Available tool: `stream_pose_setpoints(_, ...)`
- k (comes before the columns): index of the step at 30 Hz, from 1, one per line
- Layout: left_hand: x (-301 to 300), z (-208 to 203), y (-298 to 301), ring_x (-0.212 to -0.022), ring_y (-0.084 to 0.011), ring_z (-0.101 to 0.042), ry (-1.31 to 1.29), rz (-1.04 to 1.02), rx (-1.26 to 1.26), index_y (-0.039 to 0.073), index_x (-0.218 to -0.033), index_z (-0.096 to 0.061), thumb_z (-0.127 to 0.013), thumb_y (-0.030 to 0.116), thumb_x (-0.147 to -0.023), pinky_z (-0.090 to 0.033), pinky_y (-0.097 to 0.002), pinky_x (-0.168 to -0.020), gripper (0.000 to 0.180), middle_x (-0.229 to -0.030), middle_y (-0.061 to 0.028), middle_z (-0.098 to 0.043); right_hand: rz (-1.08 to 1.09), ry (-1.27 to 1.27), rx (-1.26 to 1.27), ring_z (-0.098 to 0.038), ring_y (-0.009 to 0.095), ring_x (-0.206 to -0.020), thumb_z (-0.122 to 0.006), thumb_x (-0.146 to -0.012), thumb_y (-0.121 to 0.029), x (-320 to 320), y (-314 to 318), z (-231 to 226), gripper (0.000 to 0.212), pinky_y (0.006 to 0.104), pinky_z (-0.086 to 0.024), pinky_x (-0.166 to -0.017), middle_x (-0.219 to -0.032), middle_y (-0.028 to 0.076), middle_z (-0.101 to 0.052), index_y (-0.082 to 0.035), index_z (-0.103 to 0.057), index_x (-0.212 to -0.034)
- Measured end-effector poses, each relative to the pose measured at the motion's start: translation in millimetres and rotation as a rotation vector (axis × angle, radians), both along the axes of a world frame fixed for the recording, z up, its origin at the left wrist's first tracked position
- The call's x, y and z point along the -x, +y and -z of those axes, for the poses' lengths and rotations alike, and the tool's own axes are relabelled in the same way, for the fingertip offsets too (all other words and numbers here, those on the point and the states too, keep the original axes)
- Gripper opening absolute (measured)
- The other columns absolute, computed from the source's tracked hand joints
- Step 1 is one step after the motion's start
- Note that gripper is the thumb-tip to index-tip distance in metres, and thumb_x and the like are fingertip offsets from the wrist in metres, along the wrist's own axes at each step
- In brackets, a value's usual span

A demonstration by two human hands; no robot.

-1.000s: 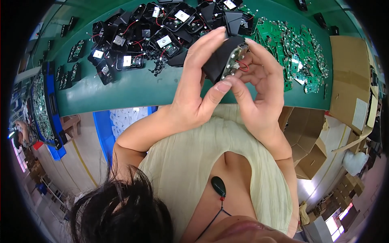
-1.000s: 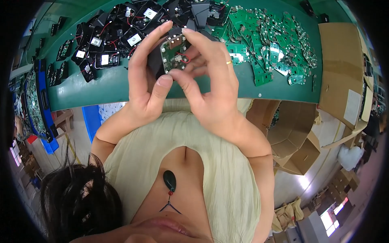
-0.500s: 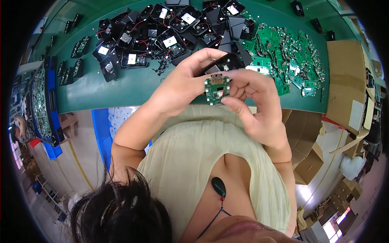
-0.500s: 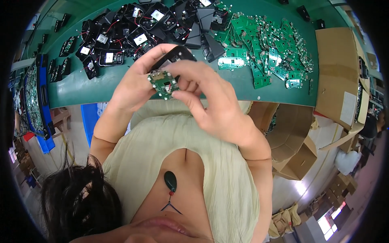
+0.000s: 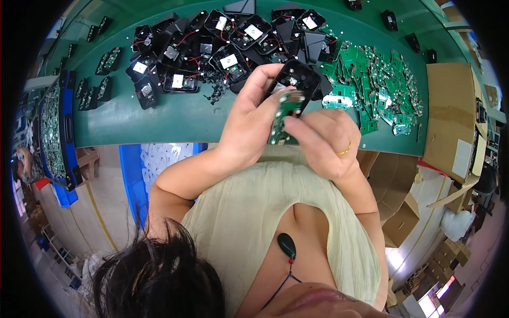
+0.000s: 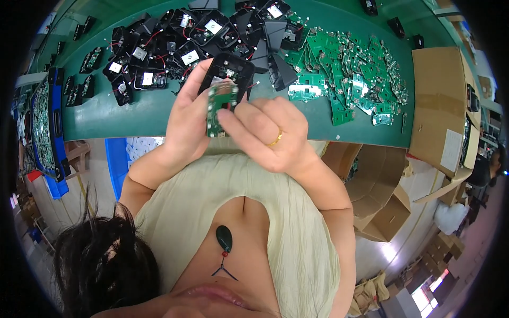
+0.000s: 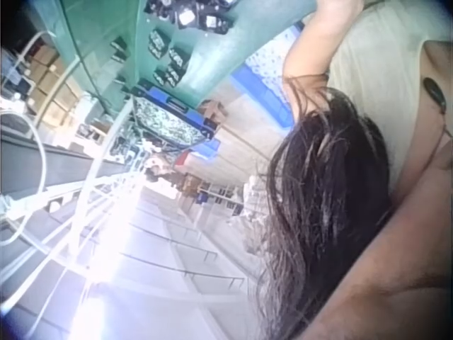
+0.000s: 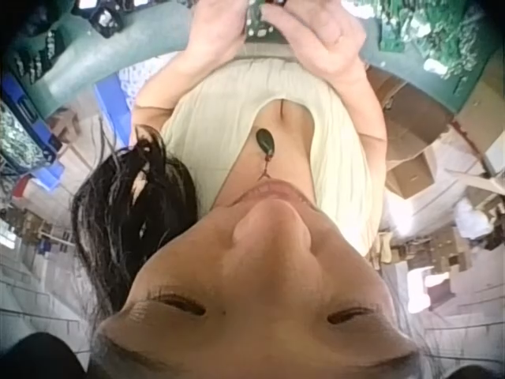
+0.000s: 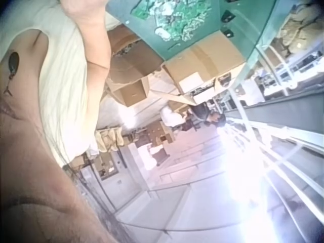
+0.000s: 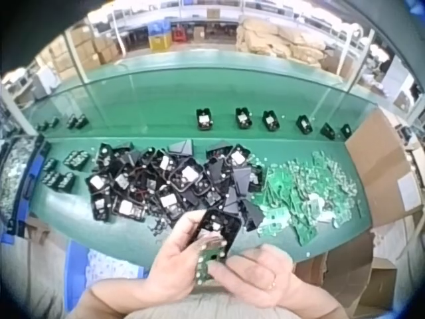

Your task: The person assembles small electronic circuit boards into plastic housings by hand.

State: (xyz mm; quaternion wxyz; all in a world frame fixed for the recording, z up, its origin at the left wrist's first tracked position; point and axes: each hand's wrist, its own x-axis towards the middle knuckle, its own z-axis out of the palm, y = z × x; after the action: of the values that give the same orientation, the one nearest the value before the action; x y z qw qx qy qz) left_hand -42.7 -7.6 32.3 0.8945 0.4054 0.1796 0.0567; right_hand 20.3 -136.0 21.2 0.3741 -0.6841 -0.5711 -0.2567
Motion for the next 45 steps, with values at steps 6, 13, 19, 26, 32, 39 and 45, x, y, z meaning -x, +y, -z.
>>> stream_pose_setpoints(6,1.5,-0.5,1.7,-0.100,-0.0146,-0.052,-0.059,0.172,-0.161,0.008,-0.130,-0.032,-0.034,0.033,-0.096,-0.045,-0.0296,-0.080,0.042,-0.113,-0.0055,-0.051,0.109,0.184,-0.164,-0.052,0.019,-0.062,-0.069,-0.060,0.003,-14.5,5.8,-3.6,0.025,0.0280,-0.041,-0.048,-0.075,0.006,-0.054,-0.004,-0.060,-0.082)
stream_pose_setpoints(13,-1.1,16.0,1.3,-0.112,-0.0149,-0.043,-0.221,0.152,-0.254,0.004,-0.130,-0.029,-0.035,0.030,-0.096,-0.035,-0.0331,-0.095,0.044,-0.121,-0.0071,-0.045,0.183,0.206,-0.133,-0.052,0.020,-0.062,-0.069,-0.059,0.006,-17.9,10.3,-0.2,0.026,0.0271,-0.041,-0.049,-0.076,0.006,-0.053,-0.003,-0.059,-0.081)
stream_pose_setpoints(19,1.9,15.3,1.3,-0.110,-0.0146,-0.045,-0.201,0.176,-0.203,0.003,-0.129,-0.030,-0.036,0.028,-0.096,-0.037,-0.0326,-0.093,0.042,-0.119,-0.0073,-0.046,0.123,0.151,-0.090,-0.051,0.020,-0.063,-0.066,-0.054,0.007,-19.3,5.2,-0.7,0.031,0.0271,-0.040,-0.049,-0.077,0.006,-0.053,-0.003,-0.059,-0.082)
stream_pose_setpoints(26,9.9,14.5,0.3,-0.109,-0.0142,-0.045,-0.242,0.178,-0.324,0.002,-0.127,-0.031,-0.041,0.026,-0.095,-0.038,-0.0306,-0.092,0.042,-0.121,-0.0085,-0.044,0.067,0.100,-0.063,-0.051,0.021,-0.062,-0.062,-0.056,0.004,-19.6,1.5,-0.8,0.028,0.0279,-0.041,-0.049,-0.079,0.007,-0.053,-0.002,-0.059,-0.083)
stream_pose_setpoints(32,7.1,6.3,-0.5,-0.100,-0.0117,-0.046,-0.333,0.121,-0.395,0.002,-0.124,-0.033,-0.045,0.011,-0.092,-0.039,-0.0258,-0.086,0.036,-0.114,-0.0063,-0.046,0.091,0.087,-0.071,-0.052,0.022,-0.063,-0.062,-0.057,0.000,-16.3,1.1,-7.5,0.027,0.0297,-0.042,-0.050,-0.080,0.007,-0.054,-0.003,-0.059,-0.084)
stream_pose_setpoints(39,-17.8,18.0,8.4,-0.097,-0.0132,-0.049,-0.182,-0.045,-0.337,0.000,-0.119,-0.040,-0.046,0.003,-0.089,-0.041,-0.0265,-0.083,0.030,-0.110,-0.0079,-0.049,0.099,0.471,-0.200,-0.052,0.022,-0.088,-0.065,-0.073,-0.005,-13.5,6.1,1.5,0.035,0.0290,-0.046,-0.070,-0.104,0.011,-0.048,-0.004,-0.055,-0.106)
stream_pose_setpoints(45,-19.1,14.0,-9.1,-0.094,-0.0145,-0.049,-0.214,-0.129,-0.471,0.001,-0.116,-0.043,-0.045,0.007,-0.091,-0.040,-0.0284,-0.083,0.026,-0.107,-0.0076,-0.050,-0.194,1.007,-0.362,-0.048,0.016,-0.099,-0.055,-0.085,-0.010,-3.8,4.7,17.6,0.041,0.0274,-0.045,-0.079,-0.114,0.010,-0.043,-0.001,-0.043,-0.123)
